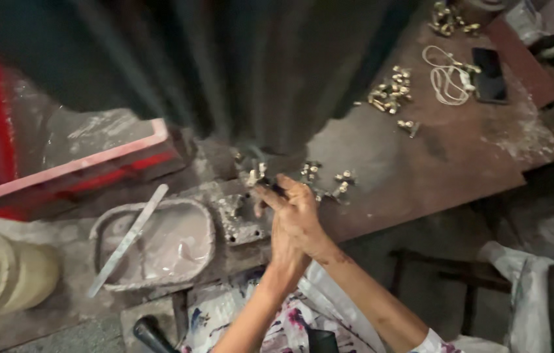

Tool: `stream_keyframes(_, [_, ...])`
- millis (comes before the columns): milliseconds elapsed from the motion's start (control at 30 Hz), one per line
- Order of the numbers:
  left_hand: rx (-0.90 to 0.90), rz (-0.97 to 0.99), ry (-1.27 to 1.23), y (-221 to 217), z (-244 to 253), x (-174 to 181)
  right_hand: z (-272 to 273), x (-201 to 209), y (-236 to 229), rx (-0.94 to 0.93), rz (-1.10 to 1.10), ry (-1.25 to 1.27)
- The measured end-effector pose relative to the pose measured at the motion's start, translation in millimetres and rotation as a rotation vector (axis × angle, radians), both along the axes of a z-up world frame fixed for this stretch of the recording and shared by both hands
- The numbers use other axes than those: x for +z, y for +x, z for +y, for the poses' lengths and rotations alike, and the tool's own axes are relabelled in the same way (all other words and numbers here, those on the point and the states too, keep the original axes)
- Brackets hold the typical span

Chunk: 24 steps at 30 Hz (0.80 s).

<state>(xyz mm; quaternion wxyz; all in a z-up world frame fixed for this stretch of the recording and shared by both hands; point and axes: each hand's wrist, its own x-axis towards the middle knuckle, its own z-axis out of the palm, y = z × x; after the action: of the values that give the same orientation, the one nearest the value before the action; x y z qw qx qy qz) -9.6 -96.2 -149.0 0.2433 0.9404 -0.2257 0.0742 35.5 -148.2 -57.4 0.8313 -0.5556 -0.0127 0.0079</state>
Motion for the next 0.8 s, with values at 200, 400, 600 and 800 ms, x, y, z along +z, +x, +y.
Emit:
stream_keyframes(200, [-0.019, 0.232, 0.114, 36, -52, -87, -5, 3, 15, -0.407, -0.356, -1.427])
stream_keyframes(400, [0.060, 0.788, -0.942, -8, 0, -30, -17, 3, 5, -0.124, -0.072, -0.780])
stream_keyframes(600, [0.120, 1.125, -1.273, -47, 65, 94, -58, 27, 52, 0.634, -0.076, -0.205])
stream_keyframes(800, [0.000, -0.048, -0.708, -36, 70, 144, -61, 43, 59, 0.672, -0.011, -0.325])
